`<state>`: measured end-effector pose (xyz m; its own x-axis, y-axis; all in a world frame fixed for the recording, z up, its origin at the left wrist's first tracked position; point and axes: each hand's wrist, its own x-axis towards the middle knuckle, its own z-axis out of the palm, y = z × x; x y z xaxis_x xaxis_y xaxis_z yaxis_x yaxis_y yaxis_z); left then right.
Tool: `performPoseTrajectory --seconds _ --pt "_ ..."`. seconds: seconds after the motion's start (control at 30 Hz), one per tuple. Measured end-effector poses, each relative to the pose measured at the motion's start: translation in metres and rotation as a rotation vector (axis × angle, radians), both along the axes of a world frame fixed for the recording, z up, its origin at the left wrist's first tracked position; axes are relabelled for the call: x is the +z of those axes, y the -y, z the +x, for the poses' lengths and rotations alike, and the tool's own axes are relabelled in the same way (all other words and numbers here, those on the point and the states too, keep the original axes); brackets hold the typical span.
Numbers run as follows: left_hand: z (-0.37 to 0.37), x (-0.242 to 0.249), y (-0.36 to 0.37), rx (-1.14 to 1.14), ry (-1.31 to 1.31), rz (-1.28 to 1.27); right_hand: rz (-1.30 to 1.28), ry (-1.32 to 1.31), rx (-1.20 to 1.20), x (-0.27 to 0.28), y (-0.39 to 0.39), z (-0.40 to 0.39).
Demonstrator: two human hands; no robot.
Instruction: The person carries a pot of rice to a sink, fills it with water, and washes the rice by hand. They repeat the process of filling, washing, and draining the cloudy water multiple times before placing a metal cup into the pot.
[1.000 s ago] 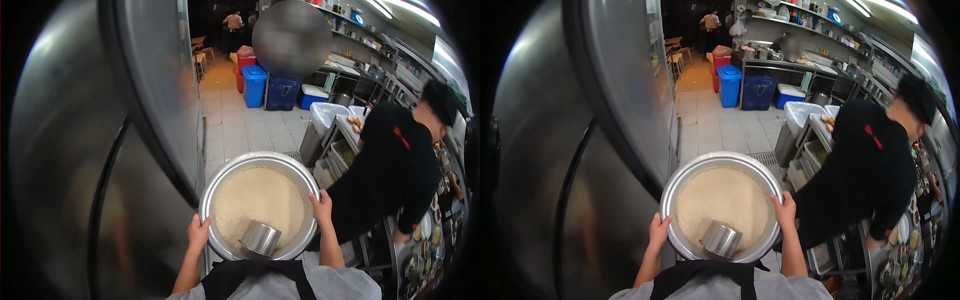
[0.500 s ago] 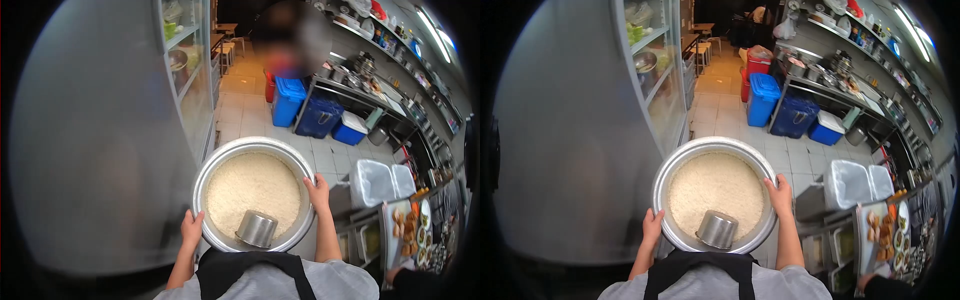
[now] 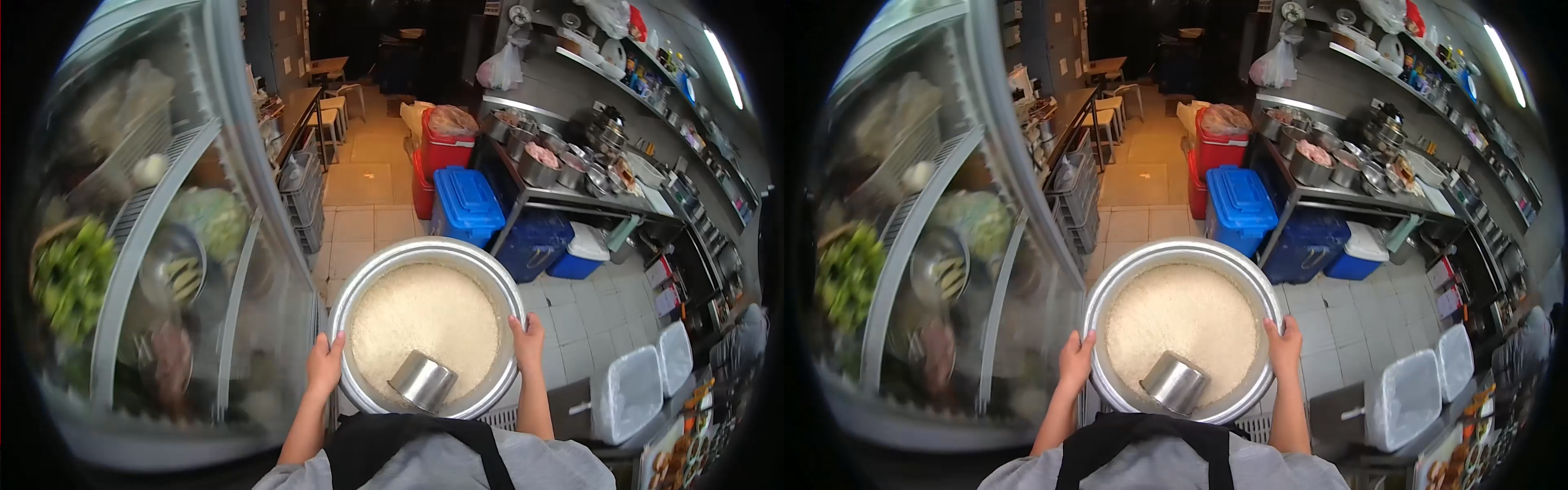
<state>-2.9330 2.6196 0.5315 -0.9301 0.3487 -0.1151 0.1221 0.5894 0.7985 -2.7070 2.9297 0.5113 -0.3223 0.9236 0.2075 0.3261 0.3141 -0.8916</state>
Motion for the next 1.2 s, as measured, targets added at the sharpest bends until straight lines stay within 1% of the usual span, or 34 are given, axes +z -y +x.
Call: performPoseTrajectory --seconds 0.03,0.07,0.1,0.13,0.2,0.23,0.27,0.3,0.4,0.43,0.53,0.57,0.6,0.67,0.7,0.73,0.77,0.8,0.83,0.9,0.97,1.0,1.03,1.13,1.17,1.2 --pt "-0.023 -0.01 -0.018 0.014 0.02 -0.018 0.023 0.03 0.011 -0.008 -0.019 -0.02" --pt "-0.061 -0.013 -0.049 0.037 0.011 -0.014 0.069 0.032 0.03 -0.005 -0.052 -0.057" --pt "-0.092 -0.013 -0.073 0.033 -0.083 -0.031 0.114 0.013 0.042 0.005 -0.082 -0.105" --pt "-0.117 -0.013 -0.092 0.05 -0.09 0.04 0.107 0.01 0.065 0.015 -0.107 -0.145" --pt "-0.169 -0.002 -0.123 0.117 -0.079 0.006 0.064 0.079 0.121 0.044 -0.144 -0.206" --pt "-0.192 0.005 -0.136 0.143 0.004 0.09 0.092 0.05 0.144 0.053 -0.159 -0.24" --pt "-0.203 0.009 -0.144 0.182 0.083 0.186 0.084 0.081 0.17 0.052 -0.174 -0.259" --pt "-0.23 0.0 -0.155 0.179 0.097 0.294 0.086 0.104 0.194 0.051 -0.196 -0.295" --pt "-0.299 -0.014 -0.203 0.244 0.048 0.334 0.112 0.066 0.291 0.042 -0.262 -0.401" --pt "-0.324 -0.017 -0.222 0.28 0.01 0.317 0.128 0.049 0.303 0.037 -0.28 -0.435" --pt "-0.427 -0.037 -0.27 0.247 -0.042 0.125 0.152 0.062 0.27 0.007 -0.333 -0.514" --pt "-0.461 -0.028 -0.297 0.246 -0.121 0.118 0.189 0.068 0.259 0.013 -0.358 -0.548" --pt "-0.493 -0.028 -0.322 0.228 -0.098 0.195 0.117 0.055 0.247 0.016 -0.376 -0.571" --pt "-0.555 -0.027 -0.363 0.177 -0.045 0.301 0.105 0.004 0.199 0.021 -0.409 -0.614" --pt "-0.577 -0.011 -0.387 0.142 -0.047 0.192 0.08 0.023 0.18 0.026 -0.427 -0.629" --pt "-0.599 -0.006 -0.404 0.099 -0.027 0.184 0.05 0.034 0.149 0.034 -0.441 -0.642" --pt "-0.63 -0.006 -0.43 0.053 -0.016 0.19 -0.045 0.038 0.089 0.042 -0.453 -0.658" --pt "-0.664 -0.008 -0.46 0.01 -0.011 0.212 -0.036 0.033 0.053 0.035 -0.474 -0.674" --pt "-0.698 -0.028 -0.488 -0.021 -0.052 0.237 -0.017 0.03 0.023 0.022 -0.499 -0.689" --pt "-0.749 -0.02 -0.547 -0.046 -0.059 0.237 0.006 0.026 -0.022 0.007 -0.545 -0.728" --pt "-0.785 -0.01 -0.595 -0.052 -0.015 0.229 0.048 0.064 -0.018 0.004 -0.591 -0.77" --pt "-0.812 -0.013 -0.622 -0.031 0.0 0.239 0.073 0.065 -0.008 0.008 -0.622 -0.802" --pt "-0.838 -0.02 -0.648 -0.014 0.006 0.253 0.046 0.082 -0.002 0.015 -0.65 -0.831" --pt "-0.906 -0.019 -0.695 0.031 0.02 0.285 0.205 0.036 0.077 0.035 -0.712 -0.918" --pt "-0.926 -0.015 -0.705 0.055 0.028 0.279 0.242 -0.028 0.118 0.029 -0.732 -0.947" --pt "-0.943 -0.014 -0.713 0.08 0.036 0.282 0.134 -0.002 0.148 0.024 -0.747 -0.97"
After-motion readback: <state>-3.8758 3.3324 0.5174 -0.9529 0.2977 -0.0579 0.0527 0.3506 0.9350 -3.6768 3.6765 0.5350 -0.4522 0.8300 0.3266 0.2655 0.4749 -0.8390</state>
